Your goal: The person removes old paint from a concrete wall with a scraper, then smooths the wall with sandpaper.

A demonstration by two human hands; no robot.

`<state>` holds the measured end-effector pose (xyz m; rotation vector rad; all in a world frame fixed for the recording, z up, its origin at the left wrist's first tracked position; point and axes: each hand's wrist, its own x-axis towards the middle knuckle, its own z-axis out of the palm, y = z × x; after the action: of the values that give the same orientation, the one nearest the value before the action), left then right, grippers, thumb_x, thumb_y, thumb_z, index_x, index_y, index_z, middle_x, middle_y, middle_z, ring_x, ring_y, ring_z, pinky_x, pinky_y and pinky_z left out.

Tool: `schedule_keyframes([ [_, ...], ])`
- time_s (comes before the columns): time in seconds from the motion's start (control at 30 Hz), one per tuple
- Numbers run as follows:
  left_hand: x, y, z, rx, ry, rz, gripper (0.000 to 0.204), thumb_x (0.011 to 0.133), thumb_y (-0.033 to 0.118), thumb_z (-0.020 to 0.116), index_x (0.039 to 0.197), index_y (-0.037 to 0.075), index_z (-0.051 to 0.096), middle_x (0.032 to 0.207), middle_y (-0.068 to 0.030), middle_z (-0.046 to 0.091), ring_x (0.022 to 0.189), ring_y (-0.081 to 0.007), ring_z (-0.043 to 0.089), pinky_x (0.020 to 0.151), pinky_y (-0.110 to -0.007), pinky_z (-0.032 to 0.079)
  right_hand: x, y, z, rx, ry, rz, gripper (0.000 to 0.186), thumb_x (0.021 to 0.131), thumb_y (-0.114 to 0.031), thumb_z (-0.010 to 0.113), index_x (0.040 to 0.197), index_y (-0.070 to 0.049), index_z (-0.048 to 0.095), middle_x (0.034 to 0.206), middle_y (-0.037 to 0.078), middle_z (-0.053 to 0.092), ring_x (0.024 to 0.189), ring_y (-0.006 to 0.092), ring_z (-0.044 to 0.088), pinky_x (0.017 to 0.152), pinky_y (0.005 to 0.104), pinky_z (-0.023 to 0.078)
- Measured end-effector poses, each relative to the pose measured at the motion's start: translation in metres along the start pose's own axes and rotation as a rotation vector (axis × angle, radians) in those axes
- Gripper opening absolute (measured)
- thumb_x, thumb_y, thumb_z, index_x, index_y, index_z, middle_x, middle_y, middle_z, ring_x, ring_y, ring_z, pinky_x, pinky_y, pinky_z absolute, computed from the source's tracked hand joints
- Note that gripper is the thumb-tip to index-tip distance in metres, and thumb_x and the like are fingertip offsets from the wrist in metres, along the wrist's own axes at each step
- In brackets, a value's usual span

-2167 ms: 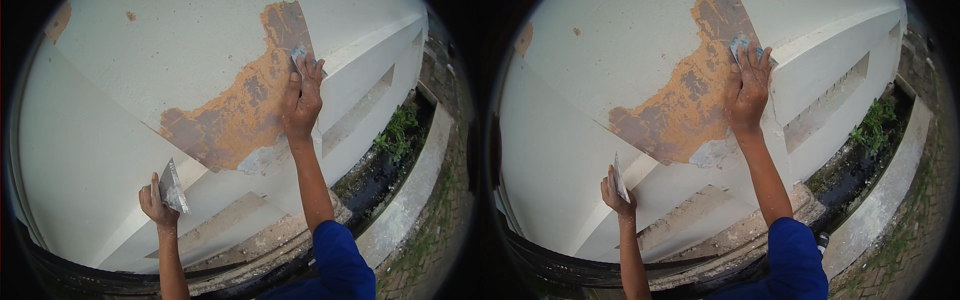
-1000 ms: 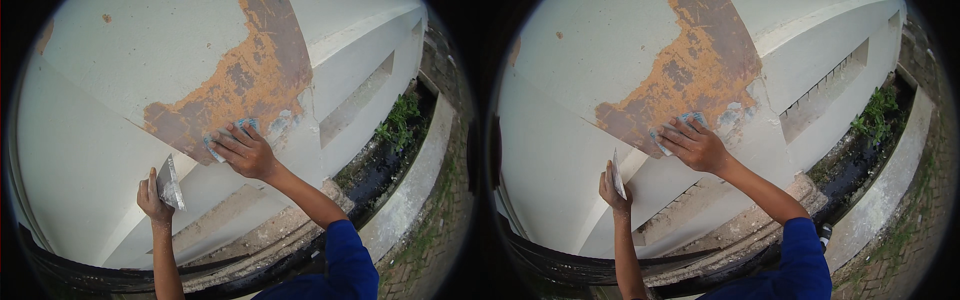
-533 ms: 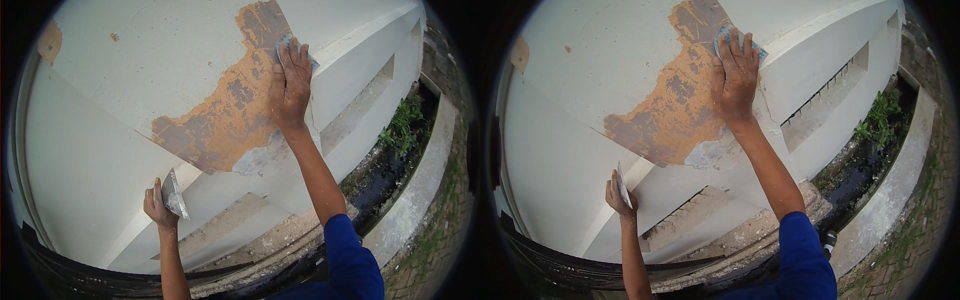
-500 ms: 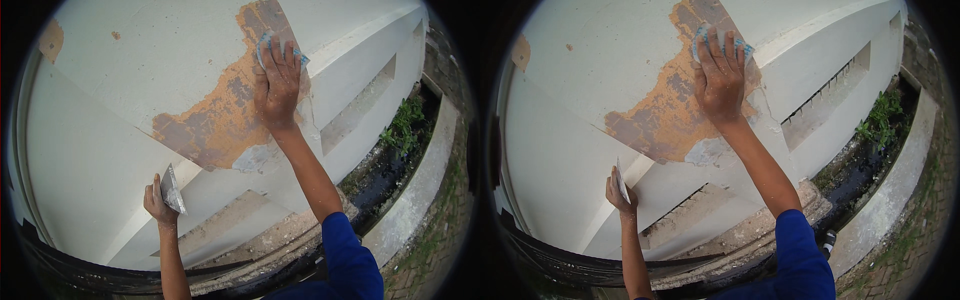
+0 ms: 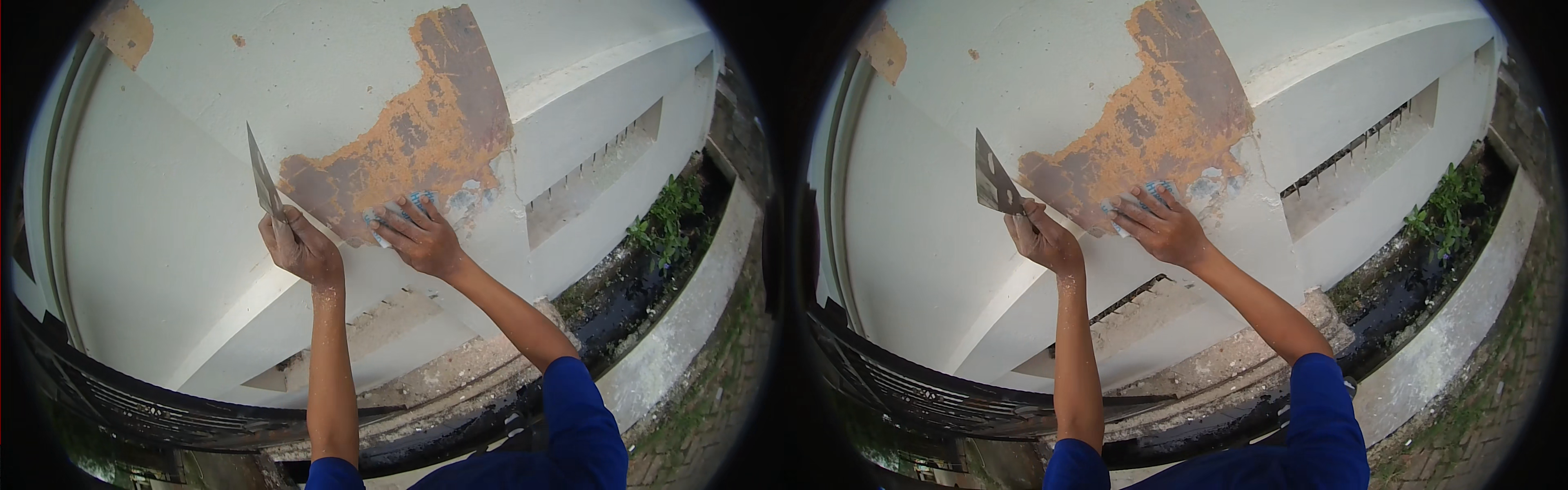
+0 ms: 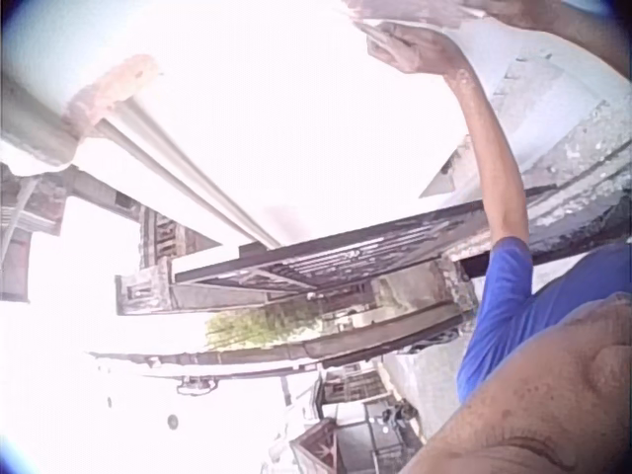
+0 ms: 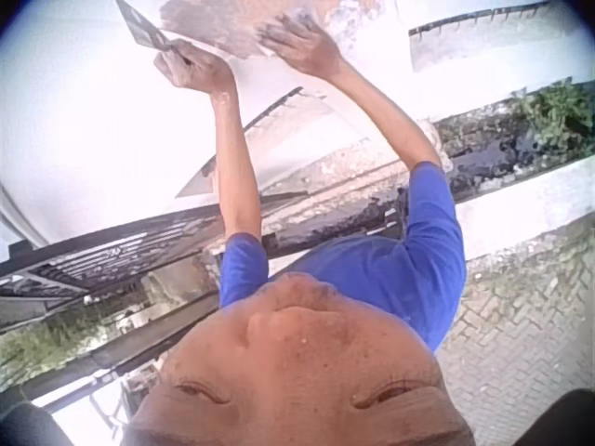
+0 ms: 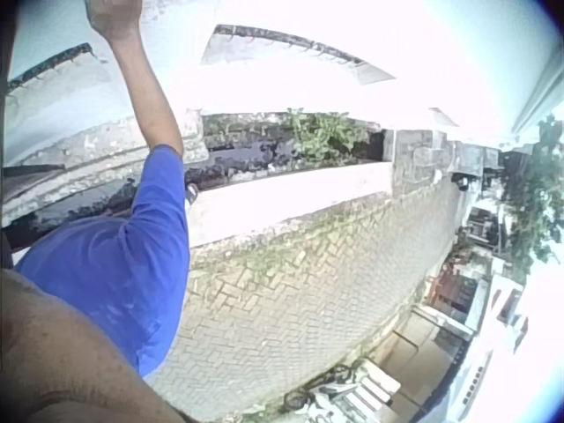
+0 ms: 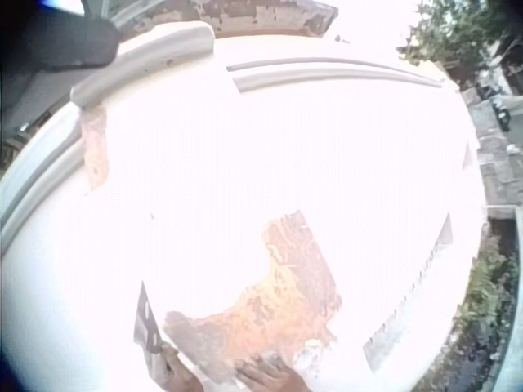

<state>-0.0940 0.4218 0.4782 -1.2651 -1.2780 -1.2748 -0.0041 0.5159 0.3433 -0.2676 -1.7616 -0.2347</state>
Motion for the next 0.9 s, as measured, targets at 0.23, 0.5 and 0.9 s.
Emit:
schedule_keyframes([
  [0.23,-0.008,0.001,0.012,-0.249,0.118,-0.035,0.027,0.091,0.012,0.034,0.088,-0.007,0.053,0.066,-0.0067,0.047,0.055,-0.0151,0.044,0.049,-0.03,0.034,0.085,0.039,-0.04,-0.04,0.355,0.421,0.032,0.089,-0.025,0.05,0.12,-0.027,0.055,0.135,-0.003,0.044,0.133,0.022,0.027,0.111,0.0471,0.008],
  [0.5,-0.007,0.007,0.007,-0.17,-0.094,-0.375,0.034,0.094,0.024,0.045,0.109,-0.005,0.04,0.078,-0.0087,0.053,0.068,-0.0129,0.05,0.069,-0.028,0.044,0.063,0.067,-0.048,-0.017,0.325,0.426,0.031,0.087,-0.028,0.054,0.118,-0.032,0.056,0.136,-0.008,0.043,0.134,0.0196,0.025,0.111,0.0471,0.006],
  [0.9,0.0,-0.001,0.01,0.042,-0.121,-0.042,0.069,0.072,0.033,0.076,0.116,-0.007,0.042,0.104,-0.0194,0.051,0.095,-0.0287,0.054,0.083,-0.039,0.042,0.081,0.053,-0.045,-0.085,0.278,0.373,0.035,0.086,-0.024,0.052,0.121,-0.028,0.055,0.139,-0.002,0.04,0.135,0.0275,0.021,0.11,0.0501,0.004],
])
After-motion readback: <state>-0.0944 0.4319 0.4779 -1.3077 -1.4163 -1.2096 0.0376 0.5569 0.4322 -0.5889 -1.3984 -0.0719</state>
